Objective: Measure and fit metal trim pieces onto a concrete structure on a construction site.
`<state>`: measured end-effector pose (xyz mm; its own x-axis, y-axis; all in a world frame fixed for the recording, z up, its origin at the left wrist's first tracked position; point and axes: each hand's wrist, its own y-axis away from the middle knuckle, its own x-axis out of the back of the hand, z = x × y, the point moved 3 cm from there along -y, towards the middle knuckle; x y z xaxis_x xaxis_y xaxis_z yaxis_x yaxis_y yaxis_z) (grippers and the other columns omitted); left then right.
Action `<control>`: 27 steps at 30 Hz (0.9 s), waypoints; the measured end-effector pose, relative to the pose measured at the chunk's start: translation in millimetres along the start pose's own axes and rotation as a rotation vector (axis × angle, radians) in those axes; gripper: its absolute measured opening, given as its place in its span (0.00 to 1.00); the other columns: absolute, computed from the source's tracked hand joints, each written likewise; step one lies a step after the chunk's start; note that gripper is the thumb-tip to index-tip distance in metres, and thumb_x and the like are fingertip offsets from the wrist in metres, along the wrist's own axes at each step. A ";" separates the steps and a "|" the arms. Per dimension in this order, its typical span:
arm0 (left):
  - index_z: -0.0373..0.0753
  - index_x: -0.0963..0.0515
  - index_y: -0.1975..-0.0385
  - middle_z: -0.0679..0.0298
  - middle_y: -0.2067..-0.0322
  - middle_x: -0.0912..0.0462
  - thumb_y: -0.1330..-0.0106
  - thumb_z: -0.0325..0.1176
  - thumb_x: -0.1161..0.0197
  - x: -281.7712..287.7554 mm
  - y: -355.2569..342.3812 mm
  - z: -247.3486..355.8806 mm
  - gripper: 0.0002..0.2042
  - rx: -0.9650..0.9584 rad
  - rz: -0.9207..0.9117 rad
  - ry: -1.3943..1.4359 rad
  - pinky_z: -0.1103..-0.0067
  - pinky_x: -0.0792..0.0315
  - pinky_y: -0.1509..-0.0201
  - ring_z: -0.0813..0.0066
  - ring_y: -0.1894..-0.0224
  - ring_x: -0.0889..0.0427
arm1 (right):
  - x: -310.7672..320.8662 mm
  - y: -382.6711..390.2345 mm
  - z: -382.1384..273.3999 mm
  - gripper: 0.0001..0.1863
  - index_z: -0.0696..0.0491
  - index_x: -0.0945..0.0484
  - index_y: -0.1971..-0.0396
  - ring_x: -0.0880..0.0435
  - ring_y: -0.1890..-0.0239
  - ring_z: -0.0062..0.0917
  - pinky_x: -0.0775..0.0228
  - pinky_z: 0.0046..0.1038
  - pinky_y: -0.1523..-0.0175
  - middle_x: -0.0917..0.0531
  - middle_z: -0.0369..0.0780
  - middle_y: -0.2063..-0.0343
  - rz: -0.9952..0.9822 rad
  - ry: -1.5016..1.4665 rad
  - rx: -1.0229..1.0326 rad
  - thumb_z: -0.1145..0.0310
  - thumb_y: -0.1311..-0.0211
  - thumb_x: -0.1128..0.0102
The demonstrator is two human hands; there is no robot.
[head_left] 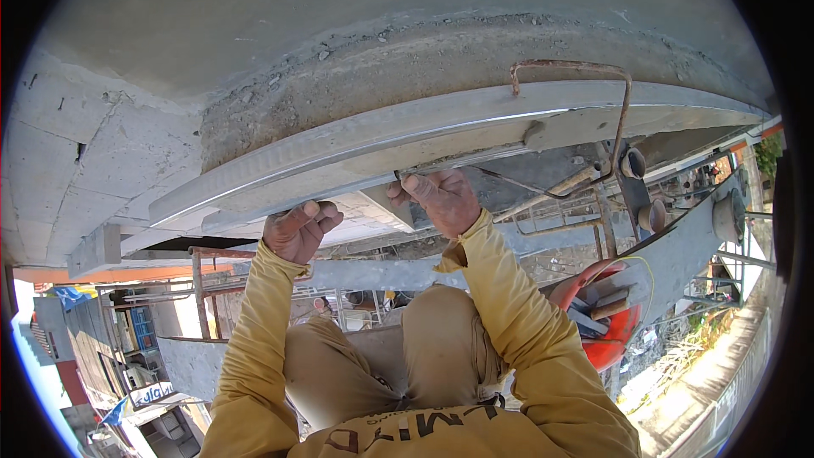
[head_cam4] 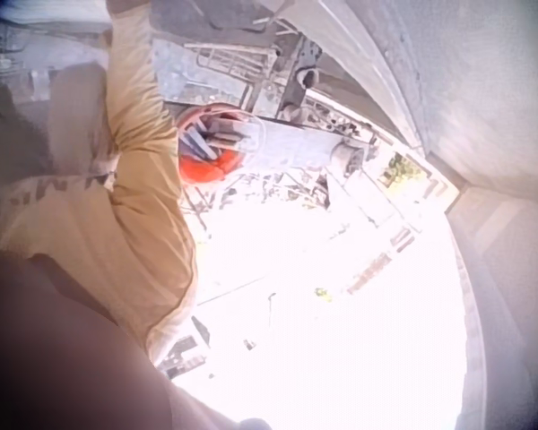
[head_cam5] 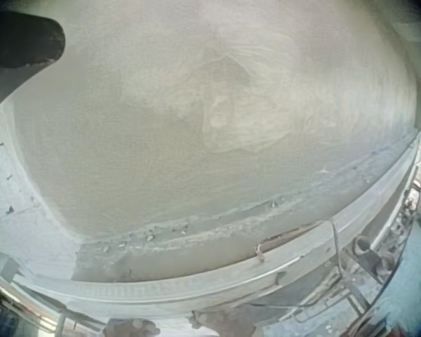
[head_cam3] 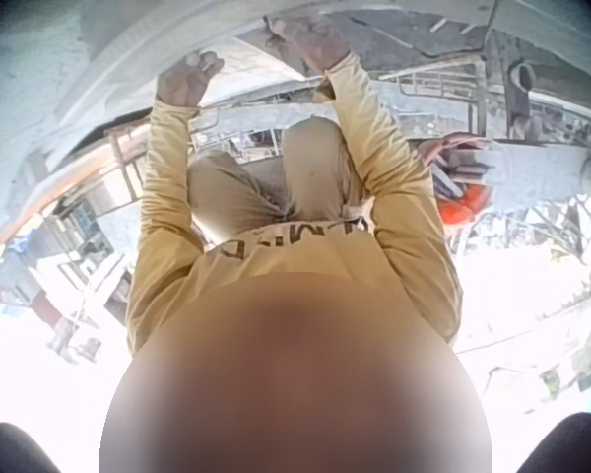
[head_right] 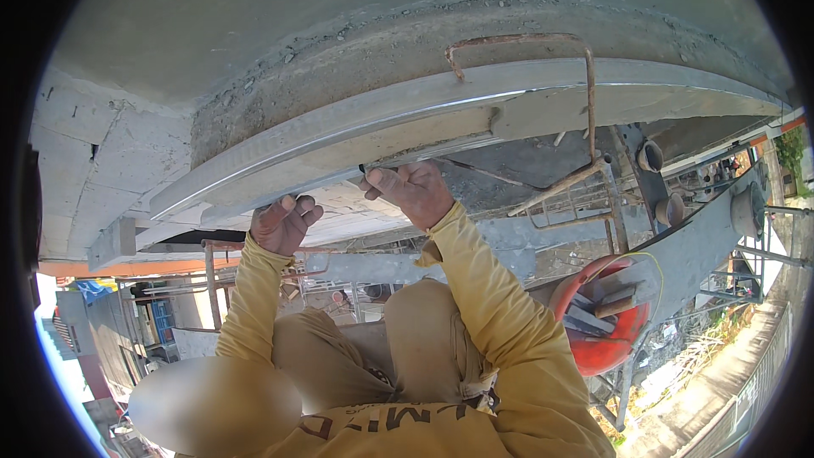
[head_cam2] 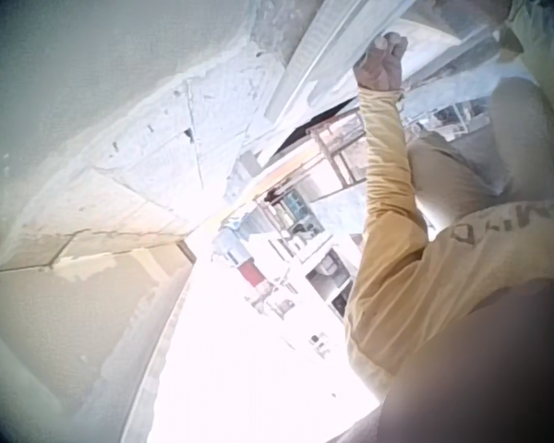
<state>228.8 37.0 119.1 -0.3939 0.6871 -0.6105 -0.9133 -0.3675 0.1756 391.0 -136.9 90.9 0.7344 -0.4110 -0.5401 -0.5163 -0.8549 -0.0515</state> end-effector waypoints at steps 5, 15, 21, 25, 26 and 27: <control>0.37 0.25 0.55 0.61 0.61 0.19 0.40 0.27 0.37 0.2 -2.5 0.6 0.13 -0.012 0.002 -0.011 0.65 0.21 0.52 0.67 0.60 0.18 | 2.0 -0.5 2.5 0.15 0.60 0.22 0.59 0.18 0.61 0.30 0.25 0.31 0.56 0.18 0.43 0.64 0.004 -0.012 -0.002 0.64 0.38 0.39; 0.38 0.22 0.60 0.61 0.64 0.18 0.42 0.26 0.35 -0.1 -3.4 0.8 0.10 -0.049 0.007 -0.005 0.65 0.21 0.53 0.66 0.61 0.18 | 1.9 0.1 3.5 0.11 0.59 0.20 0.61 0.18 0.59 0.31 0.24 0.36 0.54 0.18 0.43 0.62 0.039 -0.035 -0.002 0.68 0.39 0.38; 0.36 0.21 0.64 0.57 0.68 0.17 0.42 0.26 0.35 4.3 -6.5 2.7 0.07 -0.011 0.038 -0.014 0.67 0.22 0.53 0.64 0.62 0.18 | 6.4 -1.2 6.2 0.08 0.57 0.19 0.63 0.18 0.58 0.33 0.25 0.40 0.55 0.18 0.43 0.61 0.020 -0.140 0.013 0.70 0.41 0.37; 0.33 0.21 0.67 0.56 0.70 0.17 0.43 0.27 0.35 9.1 -7.5 1.5 0.06 0.002 0.063 0.005 0.67 0.24 0.52 0.62 0.63 0.18 | 10.2 -0.9 10.7 0.09 0.56 0.19 0.63 0.18 0.59 0.32 0.25 0.38 0.56 0.17 0.43 0.62 0.014 -0.124 0.048 0.70 0.41 0.37; 0.33 0.20 0.68 0.56 0.70 0.17 0.43 0.27 0.35 8.0 -7.6 1.9 0.06 -0.004 0.076 0.004 0.67 0.24 0.52 0.62 0.63 0.18 | 10.8 -0.9 10.9 0.09 0.56 0.20 0.62 0.18 0.59 0.32 0.25 0.38 0.56 0.17 0.42 0.62 0.027 -0.118 0.046 0.70 0.41 0.37; 0.32 0.20 0.69 0.56 0.70 0.17 0.43 0.27 0.35 6.4 -7.1 2.8 0.06 -0.007 0.089 0.003 0.66 0.25 0.52 0.61 0.63 0.18 | 10.2 -0.8 10.6 0.09 0.56 0.20 0.62 0.18 0.59 0.32 0.25 0.38 0.56 0.17 0.42 0.62 0.027 -0.116 0.044 0.70 0.41 0.37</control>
<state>232.5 45.7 116.1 -0.4731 0.6499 -0.5948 -0.8739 -0.4316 0.2235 394.2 -137.1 76.5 0.6652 -0.3921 -0.6355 -0.5561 -0.8281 -0.0712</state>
